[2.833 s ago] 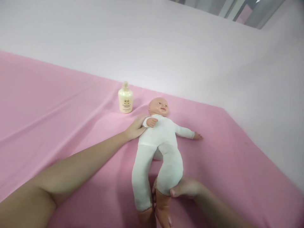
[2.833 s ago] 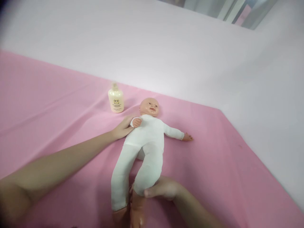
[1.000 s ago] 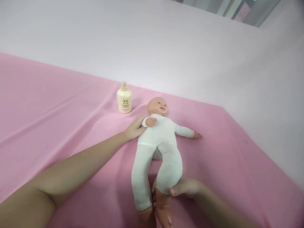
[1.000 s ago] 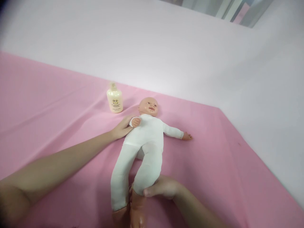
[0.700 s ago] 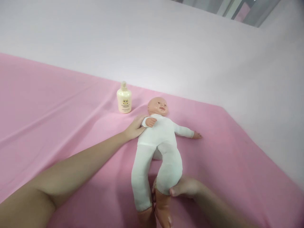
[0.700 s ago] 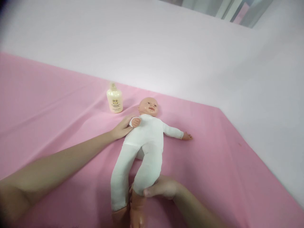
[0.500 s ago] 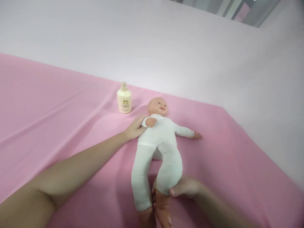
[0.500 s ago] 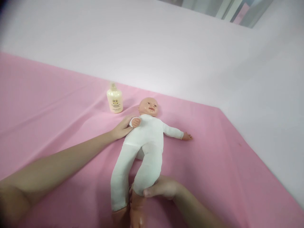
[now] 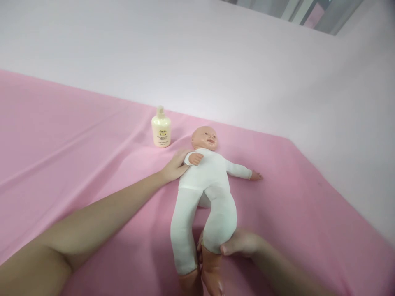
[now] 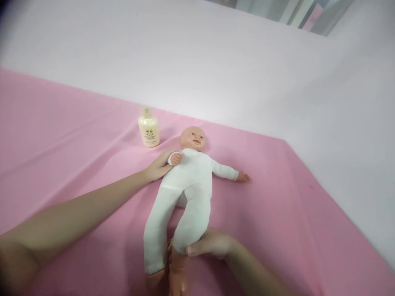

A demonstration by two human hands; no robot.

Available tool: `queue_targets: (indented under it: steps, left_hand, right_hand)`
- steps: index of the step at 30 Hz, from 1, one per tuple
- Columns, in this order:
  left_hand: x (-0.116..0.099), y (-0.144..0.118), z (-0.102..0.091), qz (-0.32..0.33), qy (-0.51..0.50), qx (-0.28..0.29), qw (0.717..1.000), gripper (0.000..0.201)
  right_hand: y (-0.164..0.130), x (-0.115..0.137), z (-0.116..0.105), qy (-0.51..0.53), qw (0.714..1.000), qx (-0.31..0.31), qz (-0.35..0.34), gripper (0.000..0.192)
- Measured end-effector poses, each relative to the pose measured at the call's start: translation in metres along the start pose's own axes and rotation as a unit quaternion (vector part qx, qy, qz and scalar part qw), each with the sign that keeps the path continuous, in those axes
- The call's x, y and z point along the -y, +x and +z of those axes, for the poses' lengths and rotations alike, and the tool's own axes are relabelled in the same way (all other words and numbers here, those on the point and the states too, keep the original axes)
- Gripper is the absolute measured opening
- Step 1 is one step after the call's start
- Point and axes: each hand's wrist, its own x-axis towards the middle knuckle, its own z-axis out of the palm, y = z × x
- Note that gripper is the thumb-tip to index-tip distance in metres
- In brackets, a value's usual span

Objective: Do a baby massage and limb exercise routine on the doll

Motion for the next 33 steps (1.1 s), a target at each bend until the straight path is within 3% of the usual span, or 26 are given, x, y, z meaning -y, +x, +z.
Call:
queue_targets:
  steps: [9, 33]
  left_hand:
    - [-0.0045, 0.0012, -0.0001, 0.007, -0.007, 0.002, 1.0, 0.036]
    - [0.0027, -0.0018, 0.0006, -0.002, 0.008, -0.005, 1.0, 0.042]
  right_hand:
    - [-0.0017, 0.0058, 0.0046, -0.013, 1.0, 0.004, -0.004, 0.063]
    - [0.0003, 0.0013, 0.0038, 0.003, 1.0, 0.011, -0.022, 0.058]
